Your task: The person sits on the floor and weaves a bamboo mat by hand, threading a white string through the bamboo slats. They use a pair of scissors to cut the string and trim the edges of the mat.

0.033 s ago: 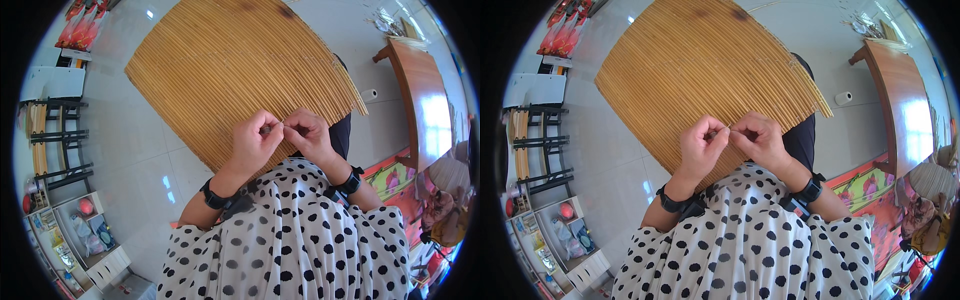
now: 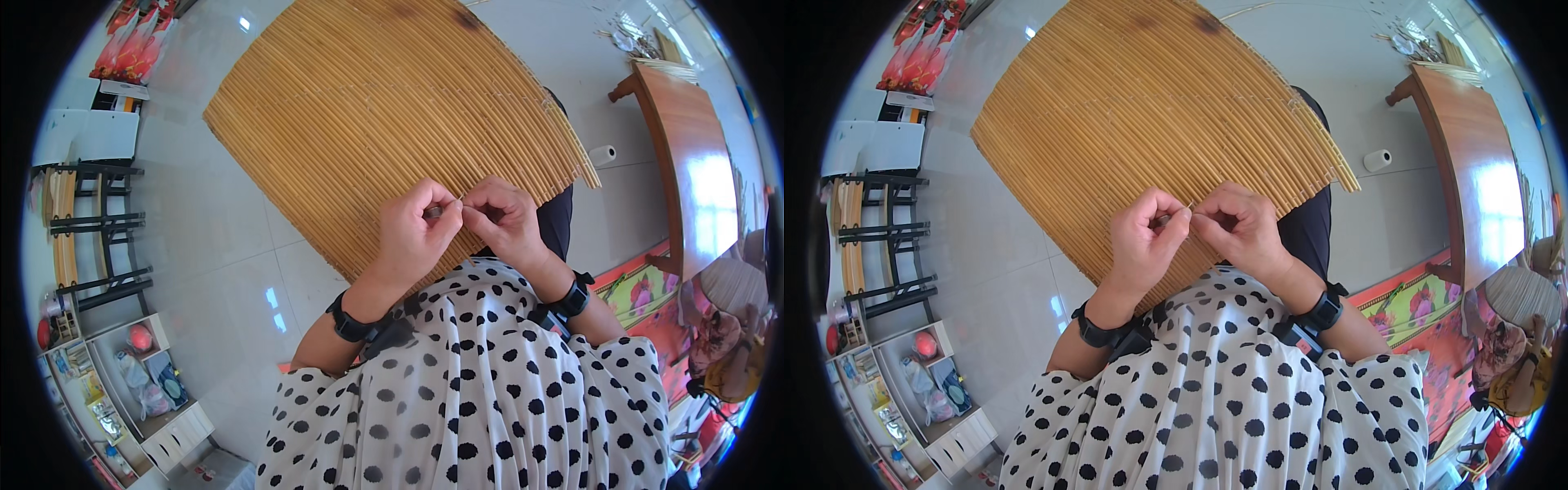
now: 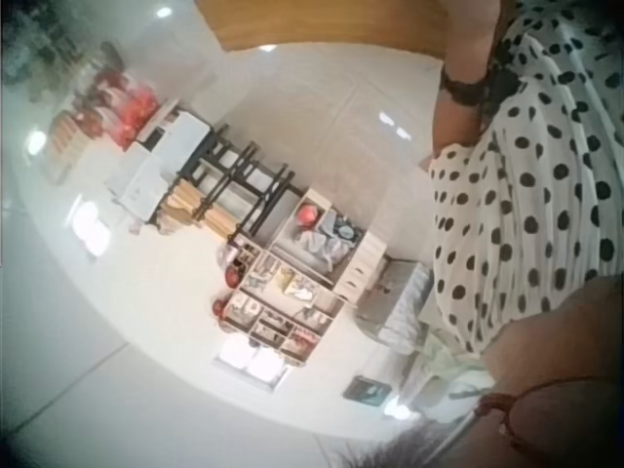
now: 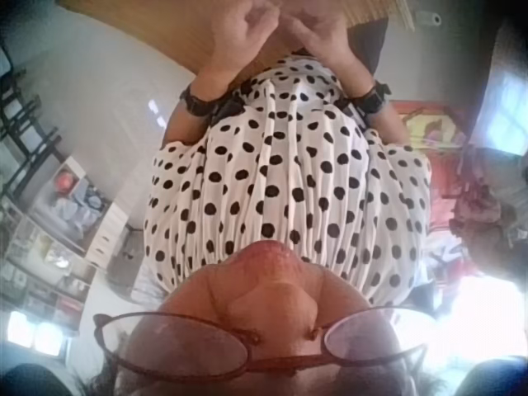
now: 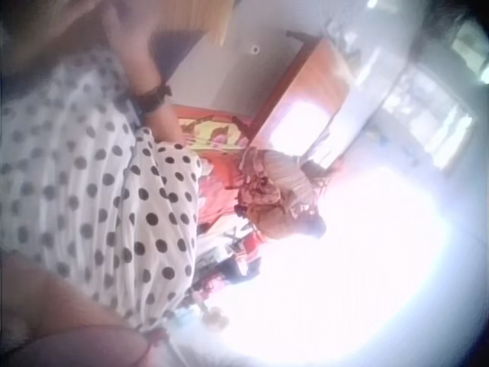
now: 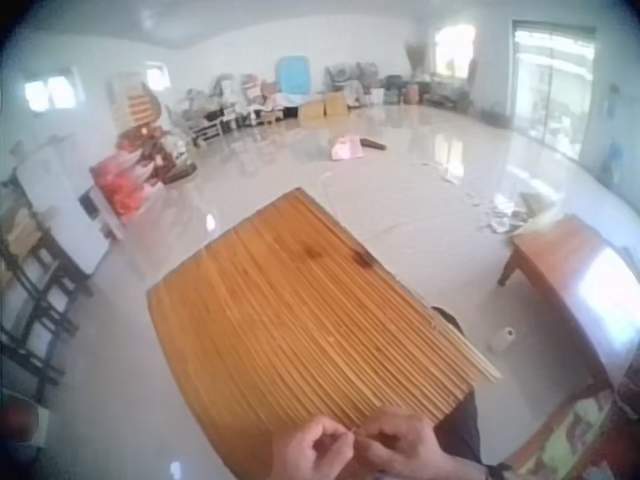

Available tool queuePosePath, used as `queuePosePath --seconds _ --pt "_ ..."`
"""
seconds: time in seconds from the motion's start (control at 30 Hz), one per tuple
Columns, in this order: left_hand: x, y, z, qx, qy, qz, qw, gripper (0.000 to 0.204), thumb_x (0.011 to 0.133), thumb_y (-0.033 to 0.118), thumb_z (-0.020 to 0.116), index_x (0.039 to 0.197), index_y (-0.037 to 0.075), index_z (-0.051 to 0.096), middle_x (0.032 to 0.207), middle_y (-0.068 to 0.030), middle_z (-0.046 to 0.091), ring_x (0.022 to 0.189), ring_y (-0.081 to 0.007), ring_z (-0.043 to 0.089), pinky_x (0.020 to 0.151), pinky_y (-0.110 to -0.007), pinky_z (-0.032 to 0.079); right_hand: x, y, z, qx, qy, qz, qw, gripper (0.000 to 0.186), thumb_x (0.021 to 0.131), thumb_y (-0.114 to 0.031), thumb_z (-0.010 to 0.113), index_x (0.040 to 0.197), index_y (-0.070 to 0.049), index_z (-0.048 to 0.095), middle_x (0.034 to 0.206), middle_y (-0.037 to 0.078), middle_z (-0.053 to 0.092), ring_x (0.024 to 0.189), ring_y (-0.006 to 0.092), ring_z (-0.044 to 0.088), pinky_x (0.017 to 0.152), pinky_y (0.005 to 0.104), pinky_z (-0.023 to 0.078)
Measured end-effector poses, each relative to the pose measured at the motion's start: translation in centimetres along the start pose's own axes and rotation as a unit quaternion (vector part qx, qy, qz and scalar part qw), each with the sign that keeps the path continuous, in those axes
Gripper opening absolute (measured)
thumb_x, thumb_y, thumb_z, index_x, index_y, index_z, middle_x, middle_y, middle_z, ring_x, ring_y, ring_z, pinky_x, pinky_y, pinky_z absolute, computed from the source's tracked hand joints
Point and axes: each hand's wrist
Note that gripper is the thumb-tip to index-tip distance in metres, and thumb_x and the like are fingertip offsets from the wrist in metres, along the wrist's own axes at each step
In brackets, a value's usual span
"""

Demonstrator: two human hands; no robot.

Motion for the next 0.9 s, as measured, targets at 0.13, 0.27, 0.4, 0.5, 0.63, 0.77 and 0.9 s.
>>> queuePosePath --seconds 0.13,0.27,0.4,0.5,0.63,0.77,0.9 --pt "0.07 0.16 0.25 -0.004 0.007 0.001 1.000 0.013 0.085 0.001 0.071 0.081 0.001 0.059 0.064 -0.0017 0.060 0.058 -0.0036 0.053 0.052 -0.022 0.045 -0.06 -0.11 -0.20 0.001 -0.002 0.003 1.000 0.005 0.083 -0.004 0.075 0.083 0.000 0.071 0.080 0.004 0.062 0.065 0.0089 0.057 0.056 0.0234 0.044" --pt "0.05 0.26 0.09 0.011 0.001 0.004 1.000 0.012 0.085 0.001 0.071 0.081 0.001 0.059 0.065 -0.0022 0.060 0.058 -0.0044 0.055 0.052 -0.022 0.046 -0.01 -0.18 -0.16 -0.005 0.000 0.000 1.000 0.005 0.083 -0.004 0.075 0.083 0.000 0.071 0.080 0.004 0.062 0.065 0.0085 0.057 0.056 0.0231 0.045" --pt "0.05 0.38 0.01 0.014 -0.002 0.010 1.000 0.011 0.085 0.002 0.071 0.082 0.001 0.060 0.065 -0.0029 0.061 0.058 -0.0051 0.056 0.052 -0.023 0.047 -0.05 -0.32 -0.14 0.000 0.000 0.007 1.000 0.006 0.083 -0.005 0.075 0.083 -0.001 0.071 0.080 0.004 0.062 0.065 0.0083 0.057 0.056 0.0229 0.045" --pt "0.05 0.39 0.02 0.012 0.000 0.004 1.000 0.011 0.086 0.003 0.070 0.082 0.001 0.060 0.065 -0.0030 0.061 0.057 -0.0052 0.056 0.052 -0.023 0.047 -0.06 -0.38 -0.11 -0.002 0.001 0.008 1.000 0.006 0.083 -0.005 0.075 0.083 -0.001 0.071 0.080 0.003 0.062 0.064 0.0083 0.057 0.056 0.0230 0.045" --pt "-0.02 0.60 0.05 0.018 0.002 -0.002 1.000 0.010 0.086 0.002 0.070 0.082 0.001 0.061 0.064 -0.0031 0.061 0.057 -0.0050 0.056 0.052 -0.023 0.047 -0.11 -0.25 -0.14 -0.005 0.004 0.010 1.000 0.006 0.083 -0.005 0.075 0.083 -0.001 0.071 0.080 0.004 0.062 0.064 0.0084 0.058 0.056 0.0231 0.045" --pt "-0.06 0.72 -0.02 0.017 0.002 0.002 1.000 0.010 0.085 0.002 0.070 0.082 0.000 0.061 0.064 -0.0031 0.061 0.058 -0.0049 0.057 0.052 -0.022 0.047 -0.12 -0.38 -0.08 0.000 0.006 0.013 1.000 0.006 0.083 -0.005 0.075 0.083 -0.001 0.071 0.080 0.004 0.063 0.065 0.0086 0.058 0.056 0.0232 0.045" --pt "-0.06 0.60 -0.02 0.014 0.002 0.001 1.000 0.011 0.086 0.002 0.071 0.082 0.000 0.061 0.064 -0.0030 0.062 0.058 -0.0051 0.058 0.052 -0.022 0.047 -0.09 -0.49 -0.09 -0.004 0.009 0.011 1.000 0.006 0.083 -0.005 0.075 0.083 0.000 0.072 0.080 0.004 0.063 0.065 0.0086 0.058 0.056 0.0233 0.046"
Point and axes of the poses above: each hand's wrist, its own x-axis towards the middle knuckle, its own z-axis out of the palm, y = z × x
